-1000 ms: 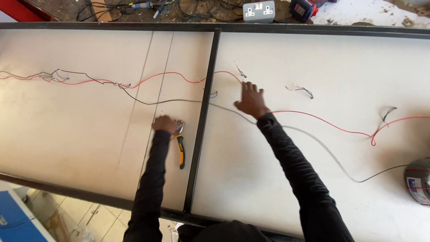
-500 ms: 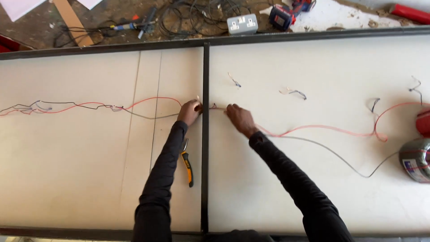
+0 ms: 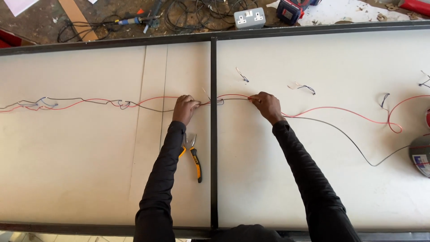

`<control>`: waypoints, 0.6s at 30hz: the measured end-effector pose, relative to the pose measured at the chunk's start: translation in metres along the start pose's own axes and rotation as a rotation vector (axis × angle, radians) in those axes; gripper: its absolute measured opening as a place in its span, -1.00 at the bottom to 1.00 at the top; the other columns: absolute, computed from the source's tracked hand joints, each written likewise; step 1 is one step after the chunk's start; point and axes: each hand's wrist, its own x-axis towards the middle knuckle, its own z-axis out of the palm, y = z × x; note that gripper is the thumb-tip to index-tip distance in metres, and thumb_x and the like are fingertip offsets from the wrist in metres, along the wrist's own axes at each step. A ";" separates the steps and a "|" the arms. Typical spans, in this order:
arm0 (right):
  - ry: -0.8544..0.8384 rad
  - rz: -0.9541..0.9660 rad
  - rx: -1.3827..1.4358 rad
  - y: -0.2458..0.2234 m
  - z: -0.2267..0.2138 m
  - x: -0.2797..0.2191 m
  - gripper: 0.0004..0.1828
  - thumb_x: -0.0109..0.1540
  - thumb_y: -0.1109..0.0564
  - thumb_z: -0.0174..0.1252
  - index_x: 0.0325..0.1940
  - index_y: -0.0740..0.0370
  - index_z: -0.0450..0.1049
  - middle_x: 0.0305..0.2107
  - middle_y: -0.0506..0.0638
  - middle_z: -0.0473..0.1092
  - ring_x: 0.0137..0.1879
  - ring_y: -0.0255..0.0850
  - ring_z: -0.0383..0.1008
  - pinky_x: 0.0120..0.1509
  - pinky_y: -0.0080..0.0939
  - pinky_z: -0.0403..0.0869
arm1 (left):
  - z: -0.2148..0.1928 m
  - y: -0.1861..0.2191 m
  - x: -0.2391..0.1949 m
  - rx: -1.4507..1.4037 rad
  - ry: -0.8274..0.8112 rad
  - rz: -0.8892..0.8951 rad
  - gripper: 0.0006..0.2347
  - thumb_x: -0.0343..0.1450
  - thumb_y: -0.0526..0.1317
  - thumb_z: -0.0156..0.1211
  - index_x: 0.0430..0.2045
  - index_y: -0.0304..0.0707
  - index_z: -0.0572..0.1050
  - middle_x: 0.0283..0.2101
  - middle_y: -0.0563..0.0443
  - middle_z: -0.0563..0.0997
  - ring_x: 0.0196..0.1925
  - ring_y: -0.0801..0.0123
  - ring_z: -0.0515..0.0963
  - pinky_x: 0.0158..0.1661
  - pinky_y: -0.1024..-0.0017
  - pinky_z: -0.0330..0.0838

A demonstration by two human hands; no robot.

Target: Wiring the back panel of a sign by stripping insulation and connecting electrical wires.

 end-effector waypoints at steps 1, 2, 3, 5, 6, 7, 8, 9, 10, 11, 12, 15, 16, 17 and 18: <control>0.066 -0.016 -0.085 0.004 0.010 0.000 -0.75 0.39 -0.14 0.38 0.16 -0.31 0.75 -0.11 -0.22 0.65 0.08 -0.07 0.67 0.21 0.15 0.63 | -0.005 0.001 -0.005 -0.012 0.016 0.018 -0.92 0.54 -0.21 0.44 -0.13 0.01 0.76 -0.17 0.08 0.57 0.15 0.15 0.62 0.43 0.04 0.41; 0.133 -0.032 -0.169 0.007 0.022 -0.001 -0.72 0.34 -0.17 0.46 0.14 -0.25 0.76 -0.09 -0.18 0.61 0.13 -0.07 0.63 0.22 0.14 0.60 | -0.009 0.001 -0.010 -0.024 0.032 0.037 -0.92 0.51 -0.23 0.46 -0.17 0.01 0.76 -0.22 0.06 0.56 0.11 0.11 0.64 0.38 0.03 0.46; 0.117 -0.047 -0.161 -0.030 0.025 -0.016 -0.72 0.34 -0.17 0.46 0.14 -0.25 0.76 -0.09 -0.18 0.61 0.13 -0.07 0.63 0.22 0.14 0.60 | -0.003 0.001 -0.011 -0.016 0.028 0.015 -0.92 0.51 -0.23 0.46 -0.17 0.01 0.76 -0.22 0.06 0.56 0.11 0.11 0.64 0.38 0.03 0.46; 0.452 -0.232 0.113 -0.101 0.025 -0.048 -0.54 0.33 0.07 0.51 0.28 0.10 0.57 0.12 0.09 0.53 0.36 0.18 0.50 0.54 0.21 0.43 | 0.011 0.002 -0.004 -0.216 0.023 -0.021 -0.92 0.50 -0.25 0.49 -0.18 0.01 0.76 -0.18 0.09 0.65 0.04 0.17 0.68 0.24 0.14 0.56; 0.448 -0.239 0.119 -0.124 0.073 -0.076 -0.54 0.33 0.07 0.51 0.28 0.10 0.57 0.12 0.09 0.53 0.36 0.18 0.50 0.54 0.21 0.43 | 0.007 0.000 -0.011 -0.209 0.025 -0.028 -0.92 0.50 -0.25 0.49 -0.18 0.01 0.76 -0.18 0.09 0.65 0.04 0.17 0.68 0.24 0.14 0.56; 0.317 -0.310 0.175 -0.146 0.112 -0.096 -0.51 0.35 0.07 0.45 0.33 0.24 0.55 0.17 0.23 0.53 0.39 0.29 0.49 0.50 0.30 0.44 | 0.006 0.003 -0.007 -0.288 0.033 -0.006 -0.93 0.50 -0.22 0.49 -0.18 -0.05 0.76 -0.17 0.00 0.64 0.05 0.06 0.67 0.23 0.09 0.58; 0.185 -0.382 0.229 -0.177 0.151 -0.110 -0.47 0.38 0.07 0.40 0.38 0.38 0.53 0.23 0.38 0.53 0.43 0.39 0.48 0.46 0.39 0.46 | 0.004 0.006 -0.002 -0.366 0.040 0.017 -0.91 0.50 -0.20 0.49 -0.19 -0.11 0.75 -0.16 -0.09 0.63 0.06 -0.05 0.66 0.21 0.05 0.60; 0.203 -0.384 0.228 -0.200 0.170 -0.131 -0.47 0.38 0.07 0.40 0.38 0.38 0.53 0.23 0.38 0.53 0.43 0.39 0.48 0.46 0.39 0.46 | 0.005 0.011 -0.003 -0.359 0.047 0.032 -0.91 0.50 -0.20 0.49 -0.19 -0.11 0.75 -0.16 -0.09 0.63 0.06 -0.05 0.66 0.21 0.05 0.60; 0.061 -0.276 -0.002 -0.222 0.189 -0.152 -0.23 0.32 -0.30 0.32 0.37 0.36 0.51 0.06 0.28 0.57 0.24 0.28 0.57 0.35 0.37 0.45 | 0.006 0.016 -0.004 -0.344 0.048 0.005 -0.91 0.54 -0.15 0.45 -0.19 -0.10 0.72 -0.15 -0.09 0.62 0.07 -0.05 0.66 0.21 0.07 0.60; -0.073 -0.150 -0.224 -0.246 0.208 -0.169 0.06 0.27 -0.67 0.24 0.37 0.34 0.50 -0.12 0.19 0.61 0.06 0.18 0.65 0.23 0.35 0.43 | 0.006 0.020 -0.001 -0.329 0.044 -0.009 -0.89 0.58 -0.11 0.40 -0.20 -0.09 0.70 -0.15 -0.08 0.61 0.09 -0.05 0.65 0.21 0.09 0.61; -0.047 -0.139 -0.219 -0.252 0.215 -0.158 0.06 0.27 -0.67 0.24 0.37 0.34 0.50 -0.12 0.19 0.61 0.06 0.18 0.65 0.23 0.35 0.43 | 0.003 0.017 0.004 -0.320 0.046 0.018 -0.89 0.58 -0.11 0.40 -0.20 -0.09 0.70 -0.15 -0.08 0.61 0.09 -0.05 0.65 0.21 0.09 0.61; -0.205 -0.146 -0.424 -0.244 0.227 -0.147 0.34 0.14 -0.68 0.33 0.55 0.52 0.34 -0.11 0.04 0.61 0.01 -0.03 0.64 0.11 0.09 0.44 | 0.012 0.025 0.005 -0.309 0.035 -0.040 -0.85 0.52 -0.21 0.49 -0.18 -0.18 0.60 -0.04 -0.02 0.52 0.20 0.02 0.58 0.28 0.16 0.58; -0.317 -0.181 -0.328 -0.241 0.223 -0.144 0.07 0.19 -0.47 0.37 0.49 0.40 0.44 0.06 0.19 0.58 0.02 0.06 0.69 0.01 0.14 0.55 | 0.012 0.026 0.006 -0.293 0.006 -0.052 -0.85 0.53 -0.19 0.47 -0.18 -0.18 0.59 -0.06 -0.03 0.52 0.18 0.01 0.59 0.30 0.15 0.58; -0.420 -0.218 -0.230 -0.238 0.221 -0.139 -0.19 0.24 -0.26 0.42 0.43 0.29 0.53 0.23 0.34 0.56 0.02 0.15 0.74 -0.08 0.20 0.66 | 0.011 0.025 0.010 -0.272 -0.019 -0.060 -0.85 0.55 -0.17 0.44 -0.17 -0.18 0.59 -0.08 -0.03 0.52 0.17 0.00 0.60 0.31 0.13 0.58; -0.397 -0.207 -0.234 -0.234 0.228 -0.141 -0.19 0.24 -0.26 0.42 0.43 0.29 0.53 0.23 0.34 0.56 0.02 0.15 0.74 -0.08 0.20 0.66 | 0.011 0.025 0.015 -0.272 -0.011 -0.034 -0.85 0.55 -0.17 0.44 -0.17 -0.18 0.59 -0.08 -0.03 0.52 0.17 0.00 0.60 0.31 0.13 0.58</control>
